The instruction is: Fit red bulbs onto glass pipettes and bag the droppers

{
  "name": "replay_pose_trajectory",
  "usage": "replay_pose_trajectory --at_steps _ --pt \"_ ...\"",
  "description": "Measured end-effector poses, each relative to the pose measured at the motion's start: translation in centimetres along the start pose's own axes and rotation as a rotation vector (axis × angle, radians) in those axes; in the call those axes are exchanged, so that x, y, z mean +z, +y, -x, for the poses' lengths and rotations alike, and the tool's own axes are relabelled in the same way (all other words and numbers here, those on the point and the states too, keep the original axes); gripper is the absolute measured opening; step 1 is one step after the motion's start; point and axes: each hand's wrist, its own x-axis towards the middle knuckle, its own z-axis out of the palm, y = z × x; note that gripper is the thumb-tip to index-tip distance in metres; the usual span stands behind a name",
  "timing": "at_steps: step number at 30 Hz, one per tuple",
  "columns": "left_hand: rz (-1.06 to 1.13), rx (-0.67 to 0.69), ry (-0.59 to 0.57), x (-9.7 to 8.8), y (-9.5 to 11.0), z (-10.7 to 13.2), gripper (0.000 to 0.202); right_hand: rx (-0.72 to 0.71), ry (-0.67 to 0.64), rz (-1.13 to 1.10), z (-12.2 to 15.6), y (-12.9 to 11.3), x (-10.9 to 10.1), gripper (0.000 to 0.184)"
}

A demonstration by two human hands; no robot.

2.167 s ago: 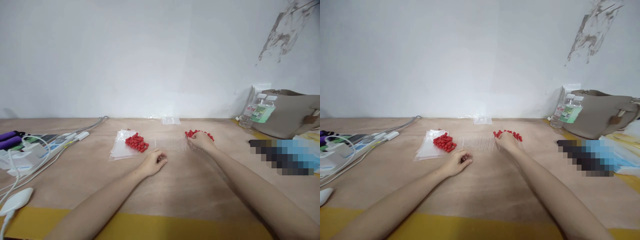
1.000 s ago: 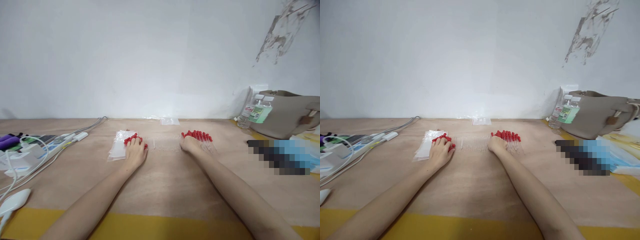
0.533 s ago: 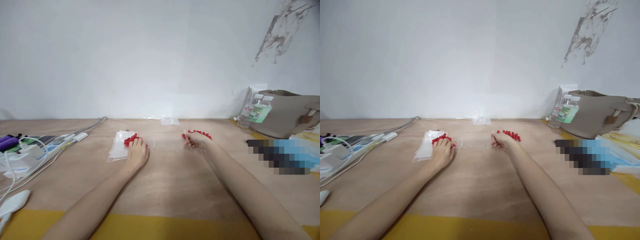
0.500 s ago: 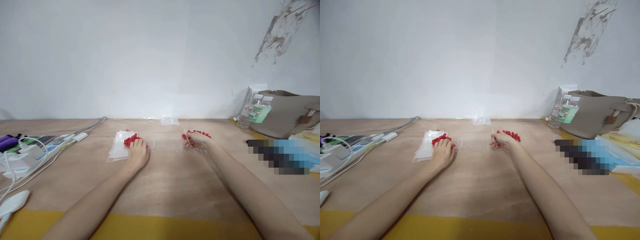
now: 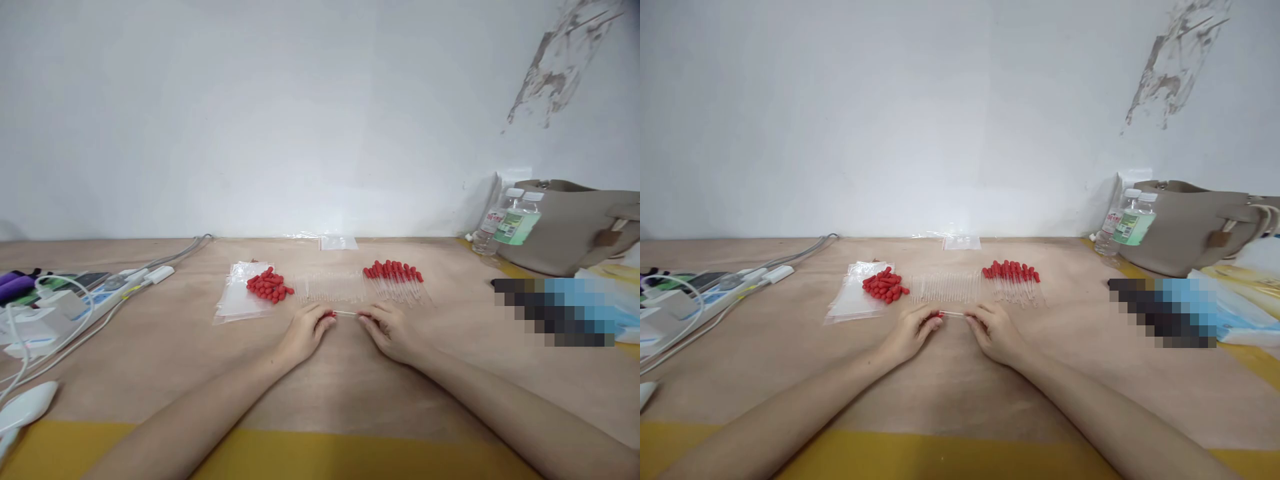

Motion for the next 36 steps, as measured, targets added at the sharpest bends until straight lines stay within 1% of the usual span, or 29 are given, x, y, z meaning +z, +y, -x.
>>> replay_pose_trajectory --at_steps 4,10,14,23,25,27,31,36 --pt "0.018 -0.023 0.009 -0.2 0.0 0.0 0.015 -0.011 0.005 0.023 0.0 0.0 0.0 0.021" --pt "0.067 -0.046 0.008 0.0 -0.2 0.1 0.017 -0.005 -0.022 0.007 0.1 0.0 0.0 0.021" --pt "0.086 -0.039 0.032 0.0 -0.3 0.2 0.017 0.018 -0.020 -0.016 0.1 0.0 0.0 0.021" --pt "0.075 -0.027 0.029 0.0 -0.4 0.1 0.017 0.042 -0.039 -0.031 0.1 0.4 0.1 0.027" --pt "0.076 -0.028 0.029 0.0 -0.3 0.2 0.018 0.042 -0.050 -0.057 0.0 0.5 0.2 0.024" --pt "0.082 -0.032 0.015 0.1 -0.2 0.2 0.018 0.041 -0.087 -0.070 0.0 0.6 0.2 0.022" --pt "0.085 -0.031 -0.067 0.0 -0.1 0.3 0.020 0.002 -0.164 0.039 -0.3 1.0 0.0 0.022" --pt "0.071 -0.024 -0.151 -0.1 0.0 0.3 0.021 -0.125 -0.201 0.252 -0.8 1.3 -0.5 0.025"
